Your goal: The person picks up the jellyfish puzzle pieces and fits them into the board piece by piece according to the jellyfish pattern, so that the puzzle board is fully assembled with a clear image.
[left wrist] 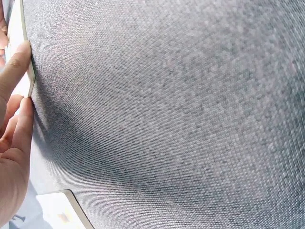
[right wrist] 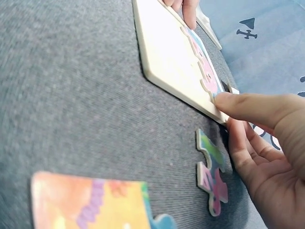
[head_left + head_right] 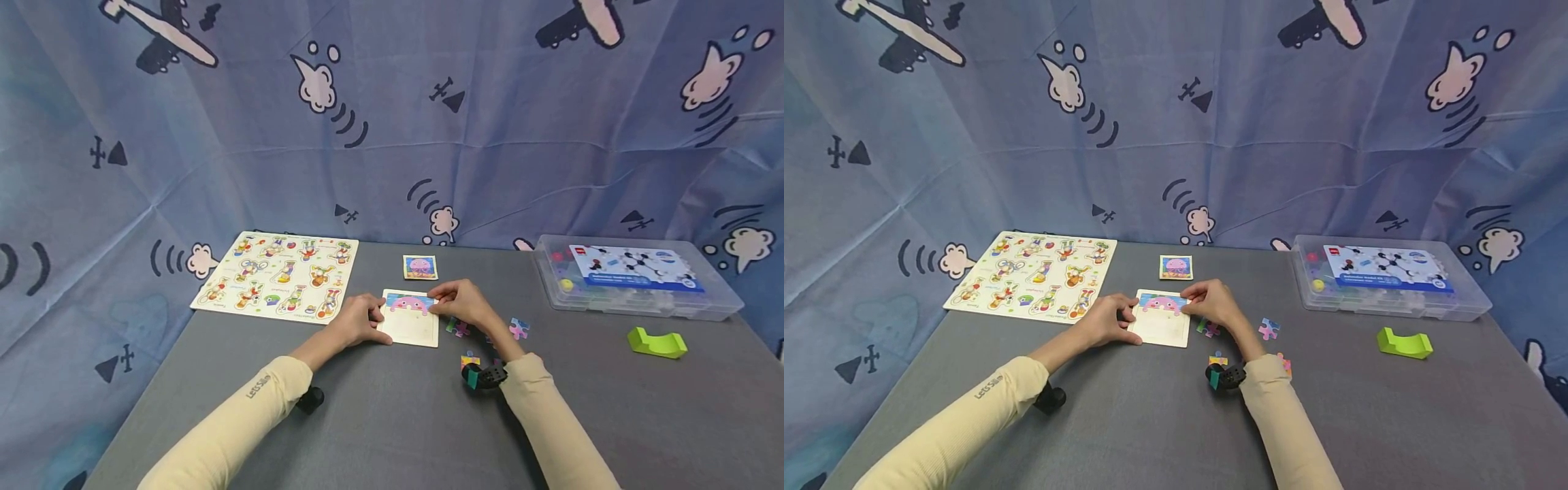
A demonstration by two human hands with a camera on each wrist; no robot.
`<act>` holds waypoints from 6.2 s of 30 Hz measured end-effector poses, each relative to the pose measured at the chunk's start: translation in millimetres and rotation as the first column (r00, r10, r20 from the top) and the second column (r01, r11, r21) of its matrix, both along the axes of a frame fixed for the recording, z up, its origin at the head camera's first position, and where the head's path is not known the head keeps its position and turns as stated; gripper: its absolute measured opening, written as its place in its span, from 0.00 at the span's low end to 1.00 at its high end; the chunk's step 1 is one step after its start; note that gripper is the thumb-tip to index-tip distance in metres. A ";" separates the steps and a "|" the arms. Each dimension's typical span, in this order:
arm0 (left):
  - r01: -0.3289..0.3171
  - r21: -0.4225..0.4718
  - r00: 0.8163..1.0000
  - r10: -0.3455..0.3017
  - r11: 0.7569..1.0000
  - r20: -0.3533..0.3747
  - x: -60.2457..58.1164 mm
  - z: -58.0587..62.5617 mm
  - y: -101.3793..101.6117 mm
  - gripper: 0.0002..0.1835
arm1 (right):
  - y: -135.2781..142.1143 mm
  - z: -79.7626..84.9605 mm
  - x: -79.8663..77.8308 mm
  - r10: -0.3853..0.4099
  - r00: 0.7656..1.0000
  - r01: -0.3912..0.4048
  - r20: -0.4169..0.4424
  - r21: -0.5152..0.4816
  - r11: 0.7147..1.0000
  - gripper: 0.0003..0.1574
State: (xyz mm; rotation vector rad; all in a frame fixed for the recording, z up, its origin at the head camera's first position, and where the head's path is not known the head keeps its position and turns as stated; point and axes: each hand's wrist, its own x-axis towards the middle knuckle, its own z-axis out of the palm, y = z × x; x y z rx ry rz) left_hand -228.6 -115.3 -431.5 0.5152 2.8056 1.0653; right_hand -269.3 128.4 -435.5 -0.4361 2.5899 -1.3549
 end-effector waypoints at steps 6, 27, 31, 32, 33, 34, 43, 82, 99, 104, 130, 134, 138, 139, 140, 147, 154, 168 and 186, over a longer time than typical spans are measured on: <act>0.016 -0.005 1.000 -0.016 1.000 -0.014 -1.2 -1.6 -1.1 0.19 | -1.3 -1.4 -0.2 -0.005 0.999 0.005 -0.033 0.003 1.000 0.16; 0.127 -0.097 0.992 -0.125 0.987 0.024 -6.5 6.7 -5.0 0.15 | 6.7 -2.1 4.0 0.020 1.000 -0.021 -0.006 -0.174 0.984 0.17; 0.152 -0.085 0.988 -0.149 0.985 0.037 -7.4 6.9 -7.4 0.15 | 9.8 -0.2 7.7 -0.012 0.999 0.018 0.033 -0.184 0.983 0.18; 0.154 -0.080 0.988 -0.151 0.985 0.035 -7.5 6.7 -8.0 0.15 | 11.0 0.7 9.0 -0.014 0.999 0.020 0.037 -0.184 0.983 0.18; 0.156 -0.075 0.987 -0.154 0.985 0.035 -7.4 6.7 -8.5 0.15 | 12.3 1.7 10.4 -0.018 0.999 0.026 0.045 -0.184 0.982 0.18; 0.157 -0.070 0.987 -0.155 0.985 0.033 -7.2 6.5 -9.1 0.15 | 14.0 2.7 12.0 -0.018 0.999 0.027 0.048 -0.184 0.983 0.19; 0.161 -0.050 0.987 -0.160 0.986 0.030 -6.3 6.7 -11.0 0.15 | 30.8 6.7 30.2 -0.026 0.997 0.042 0.072 -0.242 0.969 0.22; 0.158 -0.030 0.987 -0.158 0.987 0.026 -5.9 4.5 -12.7 0.14 | 39.4 0.8 61.3 -0.091 0.974 0.122 -0.209 0.139 0.983 0.14; 0.157 -0.027 0.987 -0.157 0.987 0.013 -5.2 3.5 -13.4 0.14 | 40.4 7.1 58.3 -0.144 0.989 0.145 0.016 -0.142 0.979 0.19; 0.159 -0.016 0.987 -0.159 0.987 0.021 -5.3 2.6 -13.7 0.14 | 38.4 10.1 58.1 -0.156 0.983 0.172 0.100 -0.184 0.968 0.23; 0.145 0.015 0.988 -0.146 0.989 0.058 -4.4 3.5 -13.9 0.15 | 0.8 1.5 46.6 -0.055 0.976 0.145 0.212 -0.437 0.888 0.28; 0.147 0.027 0.987 -0.148 0.989 0.062 -4.2 3.8 -14.0 0.15 | -7.0 -0.8 43.7 -0.038 0.977 0.132 0.210 -0.458 0.879 0.27; 0.146 0.034 0.987 -0.148 0.989 0.068 -4.2 3.4 -13.8 0.15 | -15.8 -2.3 41.4 -0.013 0.977 0.114 0.213 -0.471 0.875 0.27; 0.146 0.032 0.987 -0.148 0.989 0.066 -4.3 3.2 -13.8 0.15 | -18.3 -2.6 40.9 -0.006 0.977 0.109 0.213 -0.474 0.874 0.27; 0.148 0.032 0.987 -0.149 0.989 0.062 -4.4 2.9 -13.9 0.15 | -20.8 -2.9 40.4 -0.004 0.978 0.106 0.211 -0.476 0.873 0.26; 0.137 0.015 0.989 -0.137 0.991 0.062 -5.7 3.1 -12.5 0.15 | -38.5 -6.3 36.4 -0.033 0.986 0.104 0.161 -0.452 0.886 0.23; 0.142 0.004 0.988 -0.142 0.990 0.052 -6.4 2.1 -12.2 0.15 | -56.1 -10.1 35.5 -0.107 0.993 0.120 0.057 -0.371 0.921 0.20; 0.139 0.040 0.988 -0.141 0.990 0.064 -5.5 4.6 -13.3 0.14 | -72.8 -8.1 34.3 -0.163 0.961 0.156 -0.225 -0.048 0.987 0.12; 0.137 0.039 0.987 -0.139 0.990 0.078 -5.3 3.0 -12.3 0.14 | -74.9 -5.8 34.9 -0.202 0.958 0.183 -0.204 -0.110 0.977 0.16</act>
